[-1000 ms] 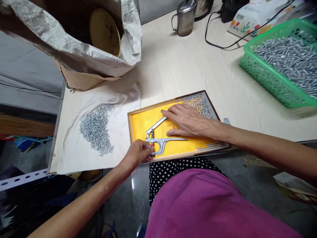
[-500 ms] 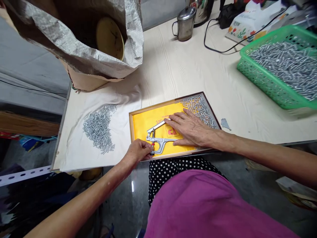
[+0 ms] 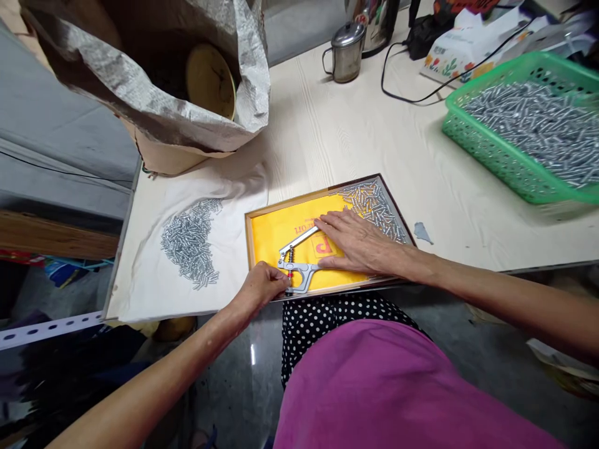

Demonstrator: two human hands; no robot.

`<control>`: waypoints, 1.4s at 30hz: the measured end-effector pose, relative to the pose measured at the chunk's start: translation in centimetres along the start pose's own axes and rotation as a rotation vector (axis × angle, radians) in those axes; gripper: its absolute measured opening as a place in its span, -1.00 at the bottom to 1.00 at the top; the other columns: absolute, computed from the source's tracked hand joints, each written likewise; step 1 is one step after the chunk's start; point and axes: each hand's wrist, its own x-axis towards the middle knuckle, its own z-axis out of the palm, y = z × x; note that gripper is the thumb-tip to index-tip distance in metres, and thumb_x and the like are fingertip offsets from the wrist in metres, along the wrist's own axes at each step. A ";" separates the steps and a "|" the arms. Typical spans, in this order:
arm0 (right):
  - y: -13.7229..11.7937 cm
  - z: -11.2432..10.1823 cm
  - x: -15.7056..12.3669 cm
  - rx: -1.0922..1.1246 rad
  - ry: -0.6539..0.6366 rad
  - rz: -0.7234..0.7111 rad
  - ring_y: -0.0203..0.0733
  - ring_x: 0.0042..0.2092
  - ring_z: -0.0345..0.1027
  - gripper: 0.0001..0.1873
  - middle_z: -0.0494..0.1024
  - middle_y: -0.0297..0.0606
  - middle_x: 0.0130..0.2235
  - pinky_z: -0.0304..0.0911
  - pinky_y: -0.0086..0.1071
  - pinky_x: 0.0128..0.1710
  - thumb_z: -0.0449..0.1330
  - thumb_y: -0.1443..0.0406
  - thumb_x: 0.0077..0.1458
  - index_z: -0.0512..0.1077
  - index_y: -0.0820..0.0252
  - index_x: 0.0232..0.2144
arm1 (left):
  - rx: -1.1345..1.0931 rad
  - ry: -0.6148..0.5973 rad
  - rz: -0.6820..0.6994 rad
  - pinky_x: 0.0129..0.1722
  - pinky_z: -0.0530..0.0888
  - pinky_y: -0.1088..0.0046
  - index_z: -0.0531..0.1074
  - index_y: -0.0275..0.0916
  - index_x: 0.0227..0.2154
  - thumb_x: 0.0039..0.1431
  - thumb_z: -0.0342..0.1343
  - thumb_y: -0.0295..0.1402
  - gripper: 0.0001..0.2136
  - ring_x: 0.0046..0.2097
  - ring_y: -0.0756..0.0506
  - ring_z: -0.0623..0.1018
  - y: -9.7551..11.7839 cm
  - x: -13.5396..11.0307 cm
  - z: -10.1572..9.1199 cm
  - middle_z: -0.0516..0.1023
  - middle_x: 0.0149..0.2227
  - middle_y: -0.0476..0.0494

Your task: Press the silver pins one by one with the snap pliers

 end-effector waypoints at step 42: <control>-2.5 2.8 1.8 -0.189 0.267 -0.107 0.11 -0.03 0.35 -0.35 0.51 0.02 -0.05 0.32 -0.04 -0.03 0.37 0.27 -0.03 0.32 0.39 0.09 | 0.739 0.429 0.579 0.06 0.46 0.07 0.27 -0.26 0.10 0.09 0.22 -0.36 -0.50 0.06 -0.31 0.39 3.8 0.7 3.0 0.43 0.04 -0.32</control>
